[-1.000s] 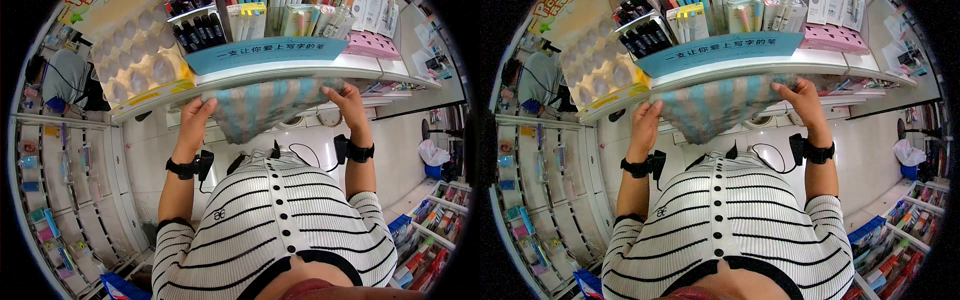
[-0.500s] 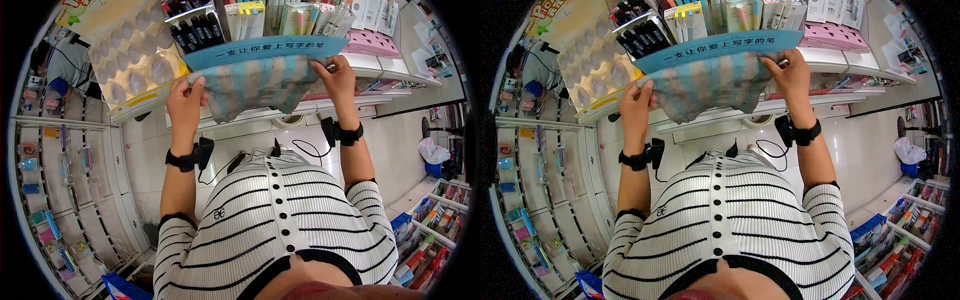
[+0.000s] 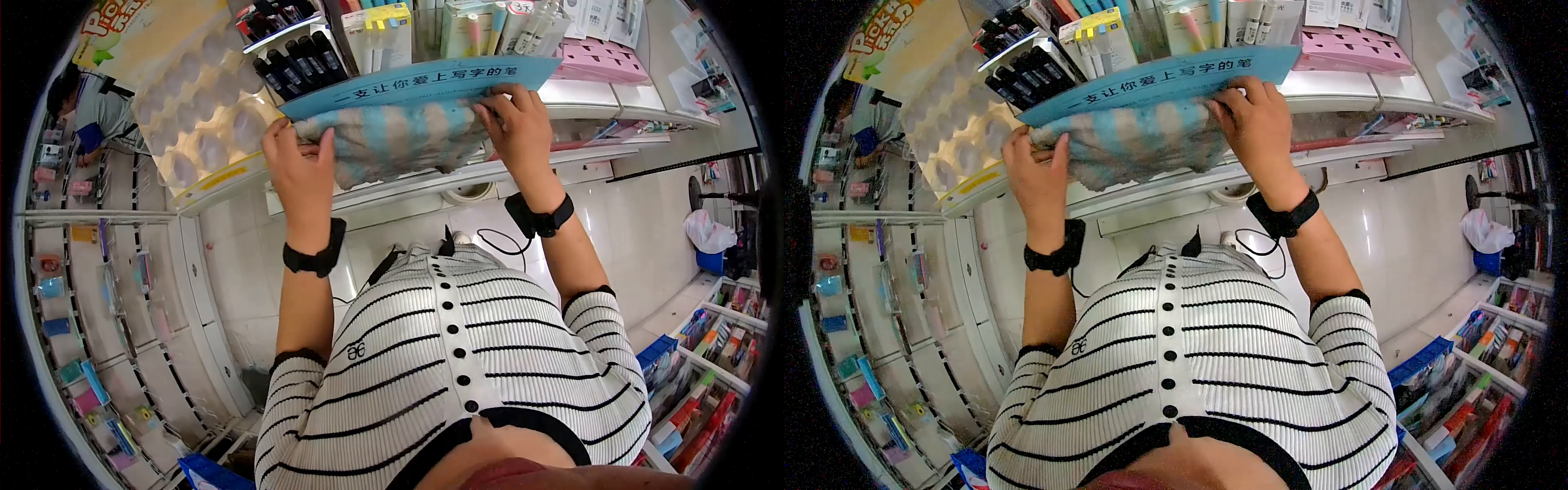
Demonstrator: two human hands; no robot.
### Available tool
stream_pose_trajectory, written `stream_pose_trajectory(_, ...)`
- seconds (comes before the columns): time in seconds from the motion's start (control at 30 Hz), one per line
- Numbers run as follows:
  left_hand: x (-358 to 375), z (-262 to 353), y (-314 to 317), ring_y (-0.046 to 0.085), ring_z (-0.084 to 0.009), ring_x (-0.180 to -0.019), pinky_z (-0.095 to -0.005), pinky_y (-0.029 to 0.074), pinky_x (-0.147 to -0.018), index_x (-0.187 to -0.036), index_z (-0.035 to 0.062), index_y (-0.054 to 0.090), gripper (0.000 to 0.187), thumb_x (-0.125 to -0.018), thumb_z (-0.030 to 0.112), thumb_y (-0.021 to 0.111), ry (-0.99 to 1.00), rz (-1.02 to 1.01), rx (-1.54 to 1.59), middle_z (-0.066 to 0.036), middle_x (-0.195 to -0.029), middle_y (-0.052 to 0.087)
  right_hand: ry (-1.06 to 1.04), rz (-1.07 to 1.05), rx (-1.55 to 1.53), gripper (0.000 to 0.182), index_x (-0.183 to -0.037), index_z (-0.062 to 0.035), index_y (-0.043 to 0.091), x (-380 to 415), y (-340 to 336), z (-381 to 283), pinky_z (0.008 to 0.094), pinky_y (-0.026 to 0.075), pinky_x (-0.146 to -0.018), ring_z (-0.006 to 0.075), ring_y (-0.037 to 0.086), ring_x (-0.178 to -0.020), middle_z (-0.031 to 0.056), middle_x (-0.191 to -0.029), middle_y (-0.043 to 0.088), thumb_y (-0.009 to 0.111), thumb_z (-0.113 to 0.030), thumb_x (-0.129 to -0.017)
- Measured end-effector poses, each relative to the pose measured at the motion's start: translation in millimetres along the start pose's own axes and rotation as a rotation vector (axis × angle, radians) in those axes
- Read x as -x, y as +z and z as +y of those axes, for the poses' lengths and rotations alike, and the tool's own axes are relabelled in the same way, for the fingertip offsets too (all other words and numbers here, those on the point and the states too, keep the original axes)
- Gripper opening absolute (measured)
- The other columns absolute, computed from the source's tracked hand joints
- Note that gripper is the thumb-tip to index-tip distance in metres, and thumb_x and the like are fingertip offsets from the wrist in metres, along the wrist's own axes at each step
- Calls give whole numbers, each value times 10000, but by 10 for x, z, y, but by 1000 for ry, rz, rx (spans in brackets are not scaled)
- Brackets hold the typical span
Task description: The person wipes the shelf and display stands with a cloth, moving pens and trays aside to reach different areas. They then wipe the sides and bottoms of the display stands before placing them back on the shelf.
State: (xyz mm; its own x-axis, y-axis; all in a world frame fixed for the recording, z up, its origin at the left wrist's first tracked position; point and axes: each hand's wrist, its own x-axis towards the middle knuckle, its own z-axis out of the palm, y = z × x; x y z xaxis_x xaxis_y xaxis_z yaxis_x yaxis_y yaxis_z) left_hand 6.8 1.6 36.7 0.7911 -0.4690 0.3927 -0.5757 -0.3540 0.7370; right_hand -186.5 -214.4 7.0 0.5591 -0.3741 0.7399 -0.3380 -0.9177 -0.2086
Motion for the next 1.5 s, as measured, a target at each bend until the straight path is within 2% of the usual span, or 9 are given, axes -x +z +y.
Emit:
stream_pose_trajectory(0.2, -117, -54, -75, 570, -387, -985, -447, 495, -818, -1147, 34, 575, 386, -822, 128, 760, 54, 54, -419, -161, -1165, 547, 30, -111, -174, 182, -968, -88, 680, -51, 4, -42, 379, 493, -741, 295, 589, -877, 71, -945, 633, 712, -35, -797)
stream_pose_trajectory(0.37, -22, -169, 112, 598, -319, -951, -408, 502, -824, -1010, 84, 675, 198, -827, 20, 638, 601, -113, -323, -95, -1010, 616, 26, -216, -206, 184, -975, -98, 671, -114, 9, -5, 424, 495, -759, 318, 582, -872, 85, -910, 614, 699, -49, -800)
stream_pose_trajectory(0.93, 68, -270, 255, 587, -299, -927, -395, 486, -814, -1036, 115, 733, 202, -838, 93, 701, 540, -121, -158, -78, -985, 621, 224, -462, -513, 180, -947, -57, 718, -253, 38, -16, 347, 515, -775, 255, 633, -855, 70, -906, 689, 776, -118, -788)
stream_pose_trajectory(1.0, 73, -270, 253, 593, -297, -925, -383, 493, -807, -1052, 124, 737, 206, -851, 97, 701, 540, -123, -164, -79, -991, 625, 363, -459, -700, 98, -940, -11, 698, -209, 67, 17, 251, 484, -697, 112, 599, -780, 15, -878, 647, 739, -58, -864)
stream_pose_trajectory(1.13, 78, -258, 251, 582, -309, -930, -409, 483, -818, -1027, 109, 732, 192, -840, 100, 692, 513, -134, -158, -82, -982, 620, 497, -363, -847, 85, -949, 1, 692, -108, -52, 90, 222, 484, -691, 72, 590, -768, 9, -908, 658, 717, -51, -886)
stream_pose_trajectory(1.23, 60, -279, 267, 582, -310, -930, -407, 485, -818, -1031, 114, 735, 191, -846, 108, 687, 515, -128, -161, -82, -986, 622, 401, -253, -673, 129, -990, -15, 711, 137, -356, 277, 259, 509, -734, 100, 634, -846, 37, -894, 693, 725, -78, -878)
stream_pose_trajectory(1.37, 67, -263, 255, 584, -302, -926, -401, 489, -815, -1032, 123, 739, 191, -849, 114, 685, 499, -139, -159, -80, -983, 625, 716, -451, -572, 287, -1087, -4, 696, 1035, -739, 1024, 297, 527, -808, 183, 683, -900, 92, -1048, 714, 770, -112, -831)
stream_pose_trajectory(1.43, 67, -279, 269, 585, -300, -926, -400, 490, -815, -1034, 125, 739, 192, -850, 116, 686, 488, -146, -145, -79, -983, 626, 437, -656, 192, 315, -997, 0, 721, 1914, -1016, 1585, 359, 541, -774, 268, 691, -803, 153, -961, 722, 791, -242, -808)
stream_pose_trajectory(1.5, 56, -281, 275, 586, -297, -926, -400, 492, -814, -1036, 126, 739, 193, -851, 117, 686, 480, -148, -135, -78, -983, 627, 963, -997, 419, 350, -857, -1, 744, 2004, -1290, 1702, 385, 536, -732, 273, 698, -746, 190, -779, 709, 767, -346, -801)
